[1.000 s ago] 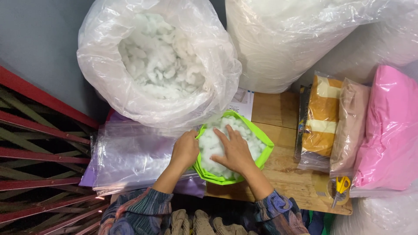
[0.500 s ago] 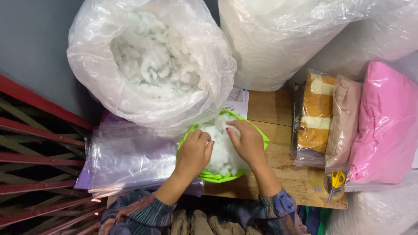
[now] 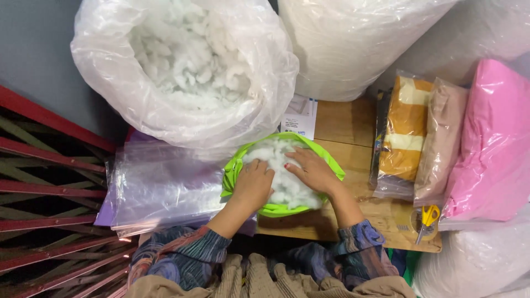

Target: Stuffing a green pillowcase with white fiberfill material from a large plastic bag.

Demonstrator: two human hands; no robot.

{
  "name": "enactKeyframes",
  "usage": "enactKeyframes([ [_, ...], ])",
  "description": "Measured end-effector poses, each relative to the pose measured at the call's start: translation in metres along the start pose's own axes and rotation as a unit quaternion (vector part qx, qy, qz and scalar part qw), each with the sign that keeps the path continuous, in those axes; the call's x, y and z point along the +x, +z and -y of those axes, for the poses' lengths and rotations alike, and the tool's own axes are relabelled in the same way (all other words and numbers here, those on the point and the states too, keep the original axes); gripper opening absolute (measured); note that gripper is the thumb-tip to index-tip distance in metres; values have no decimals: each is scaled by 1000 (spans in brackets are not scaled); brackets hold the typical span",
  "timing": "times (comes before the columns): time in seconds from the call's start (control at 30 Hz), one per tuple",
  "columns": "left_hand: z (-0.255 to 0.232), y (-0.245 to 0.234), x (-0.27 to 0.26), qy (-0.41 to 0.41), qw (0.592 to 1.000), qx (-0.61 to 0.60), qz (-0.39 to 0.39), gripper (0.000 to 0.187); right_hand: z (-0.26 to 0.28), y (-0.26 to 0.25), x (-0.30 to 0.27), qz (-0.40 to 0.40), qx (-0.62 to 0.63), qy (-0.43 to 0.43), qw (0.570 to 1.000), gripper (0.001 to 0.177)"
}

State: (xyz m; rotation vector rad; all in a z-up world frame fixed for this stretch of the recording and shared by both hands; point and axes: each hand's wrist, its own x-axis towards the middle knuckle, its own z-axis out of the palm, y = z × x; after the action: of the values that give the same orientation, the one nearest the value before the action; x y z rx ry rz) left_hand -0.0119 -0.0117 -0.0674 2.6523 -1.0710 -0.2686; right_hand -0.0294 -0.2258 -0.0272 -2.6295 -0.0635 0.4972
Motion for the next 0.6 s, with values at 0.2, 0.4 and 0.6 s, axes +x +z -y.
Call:
enactKeyframes([
  [0.2,-22,-43,0,6,995,-104,3,55,32,-21,-27,111,-15,5,994,116],
  [0.4,-6,-7,24,-1,992,1,123,115,39,16,-15,138,-223,65,963,121],
  [0.6,35,110,42,-47,989,63,122,90,-18,55,6,18,-293,43,955,62],
])
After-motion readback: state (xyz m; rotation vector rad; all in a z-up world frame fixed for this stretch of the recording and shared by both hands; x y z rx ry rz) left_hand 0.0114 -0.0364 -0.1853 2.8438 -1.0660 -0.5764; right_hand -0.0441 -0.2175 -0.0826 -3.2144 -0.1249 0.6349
